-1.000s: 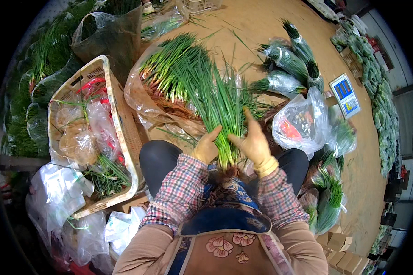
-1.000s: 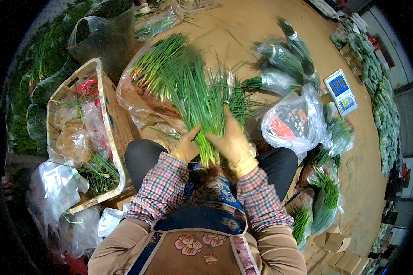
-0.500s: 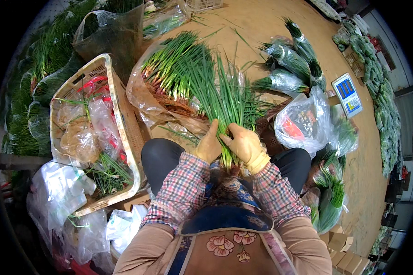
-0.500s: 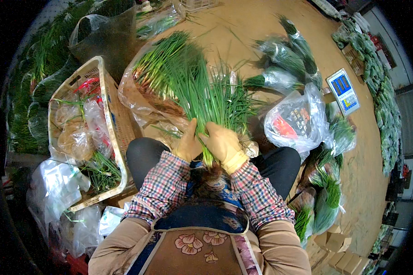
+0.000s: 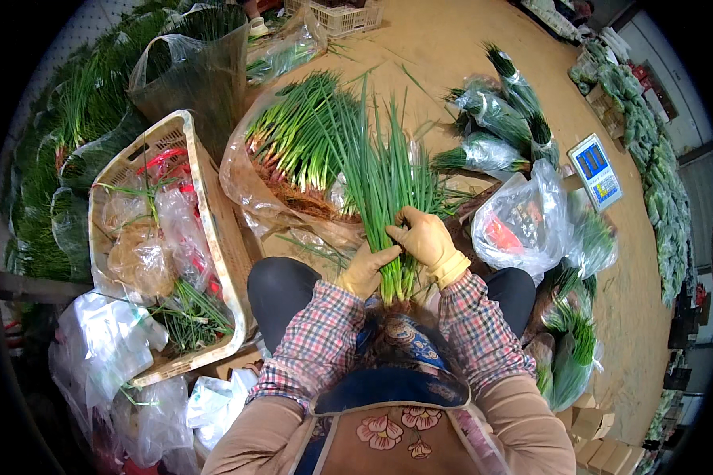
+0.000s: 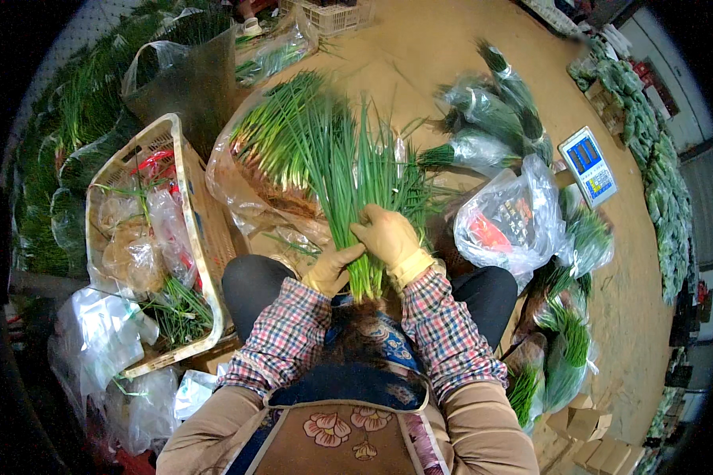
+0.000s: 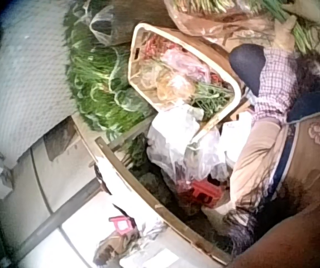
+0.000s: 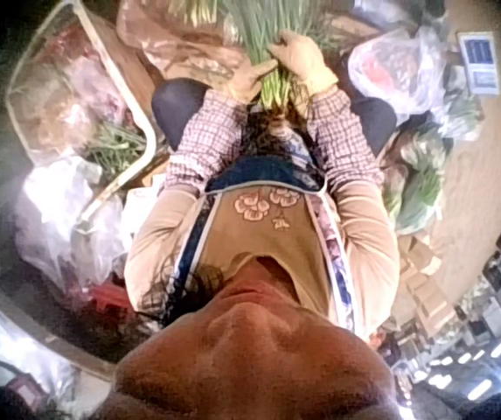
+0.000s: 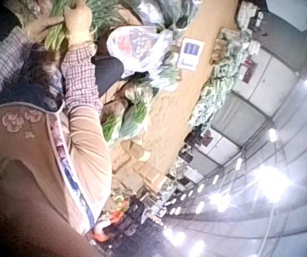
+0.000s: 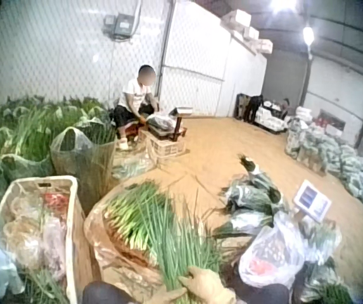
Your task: The person picks up bundles of green onions, removes outer leaves and debris by hand, and organizes the cleaned onions into a pile on the floor.
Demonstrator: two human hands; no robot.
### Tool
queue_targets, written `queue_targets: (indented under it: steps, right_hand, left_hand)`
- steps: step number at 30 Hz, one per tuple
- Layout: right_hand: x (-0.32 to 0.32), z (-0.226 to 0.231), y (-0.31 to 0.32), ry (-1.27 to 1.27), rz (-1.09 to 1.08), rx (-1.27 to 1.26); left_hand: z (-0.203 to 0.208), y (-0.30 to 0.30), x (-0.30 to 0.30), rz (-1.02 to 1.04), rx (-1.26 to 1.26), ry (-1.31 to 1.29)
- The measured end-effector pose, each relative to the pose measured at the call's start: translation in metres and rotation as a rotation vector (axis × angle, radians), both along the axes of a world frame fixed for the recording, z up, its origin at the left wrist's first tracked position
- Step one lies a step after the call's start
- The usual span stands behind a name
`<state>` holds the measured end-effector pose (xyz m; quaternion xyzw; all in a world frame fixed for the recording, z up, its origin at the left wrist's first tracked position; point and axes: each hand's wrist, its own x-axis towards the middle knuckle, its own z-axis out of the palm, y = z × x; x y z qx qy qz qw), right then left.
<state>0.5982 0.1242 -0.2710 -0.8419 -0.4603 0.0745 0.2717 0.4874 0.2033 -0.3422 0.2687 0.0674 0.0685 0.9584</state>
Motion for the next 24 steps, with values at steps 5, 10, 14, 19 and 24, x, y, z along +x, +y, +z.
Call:
queue_targets:
  steps: [5,10,14,19,24]
  right_hand:
    - [-0.014,0.006,-0.007,0.198,-0.113,0.144]
    - [-0.018,0.000,-0.023,0.504,-0.258,0.265]
    - [-0.026,0.005,-0.028,0.755,-0.234,0.406]
    - [0.002,0.039,-0.034,0.868,-0.399,0.673]
    - [0.063,-0.021,-0.050,0.071,-0.286,0.018]
  left_hand:
    - [0.000,0.002,-0.002,0.131,0.221,-0.019]
    - [-0.012,0.002,0.008,0.142,-0.107,0.081]
    - [-0.018,0.005,0.009,0.185,-0.109,0.089]
    - [-0.031,0.002,0.010,0.184,0.001,0.130]
    - [-0.025,0.001,0.009,0.173,0.143,0.138]
